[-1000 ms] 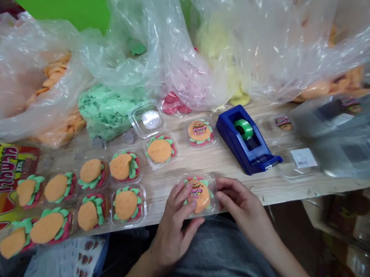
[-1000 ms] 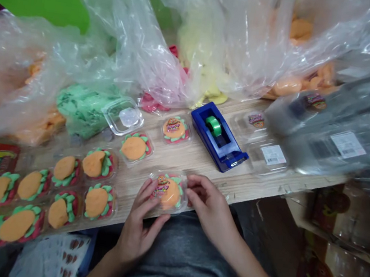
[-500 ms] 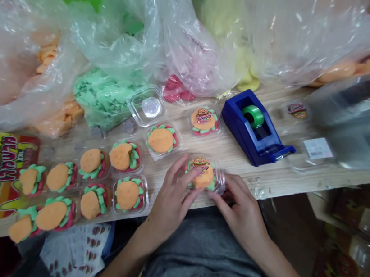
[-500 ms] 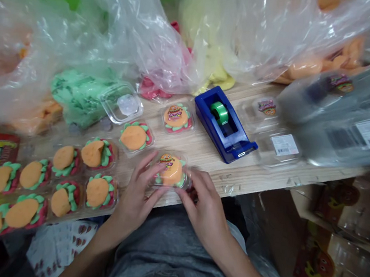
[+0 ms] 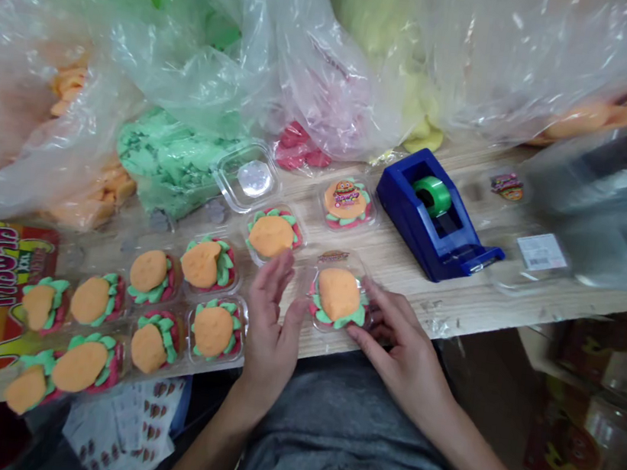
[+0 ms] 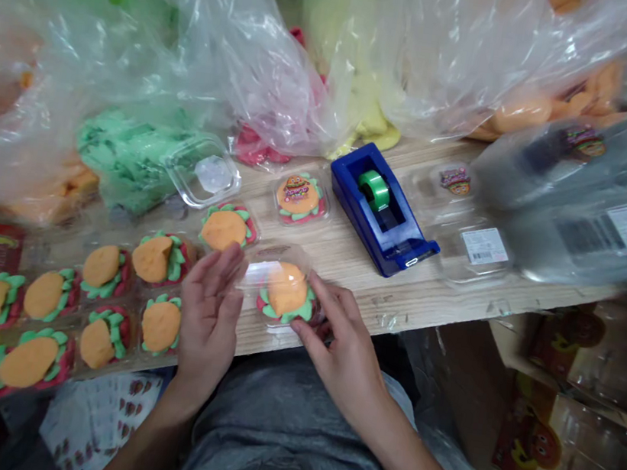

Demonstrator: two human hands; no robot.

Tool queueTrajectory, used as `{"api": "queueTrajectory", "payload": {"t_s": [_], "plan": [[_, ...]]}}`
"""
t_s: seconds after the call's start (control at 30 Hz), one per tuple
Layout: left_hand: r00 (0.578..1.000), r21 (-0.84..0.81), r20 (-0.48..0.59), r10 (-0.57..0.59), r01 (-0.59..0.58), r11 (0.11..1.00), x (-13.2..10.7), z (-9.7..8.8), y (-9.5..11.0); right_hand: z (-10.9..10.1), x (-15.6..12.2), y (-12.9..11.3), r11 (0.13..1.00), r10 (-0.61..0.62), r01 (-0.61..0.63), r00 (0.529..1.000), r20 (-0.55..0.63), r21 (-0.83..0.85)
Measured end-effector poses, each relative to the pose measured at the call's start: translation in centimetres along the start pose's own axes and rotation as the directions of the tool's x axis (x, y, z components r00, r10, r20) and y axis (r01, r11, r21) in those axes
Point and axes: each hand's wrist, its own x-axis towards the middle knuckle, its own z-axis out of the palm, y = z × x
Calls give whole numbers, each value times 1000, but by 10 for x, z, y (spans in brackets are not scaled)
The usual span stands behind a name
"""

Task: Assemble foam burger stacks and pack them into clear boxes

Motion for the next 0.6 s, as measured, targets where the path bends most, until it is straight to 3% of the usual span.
{"api": "queueTrajectory", "payload": {"t_s": [0.07, 0.1, 0.13, 0.2, 0.27, 0.33, 0.47, 0.6], "plan": [[977, 137, -153, 151, -131, 982, -3, -4, 1, 0, 0, 2, 1000, 8, -8, 1000, 10, 3], [955, 209, -174, 240, -203, 957, -6, -6, 1, 0, 0, 3, 1000, 11, -12, 1000, 15, 7], [937, 258, -147, 317, -273, 927, -9, -8, 1, -1, 0, 4, 1000, 12, -12, 1000, 25, 9], [919, 316, 23, 394, -380, 869, -14, -8, 1, -2, 1, 3, 1000, 2, -2, 999, 50, 4], [904, 391, 199, 379, -428, 815, -16, -4, -1, -3, 3, 2, 1000, -22, 23, 998, 66, -11], [891, 465, 302, 338, -447, 764, -14, 4, -4, -3, 4, 1, 999, -44, 45, 997, 61, -17], [893, 463, 340, 295, -432, 774, -7, 15, -7, 0, 4, 2, 999, -45, 45, 998, 32, 3], [885, 436, 351, 305, -443, 783, -7, 12, -8, 3, 3, 3, 1000, -27, 26, 1000, 4, 14]]}}
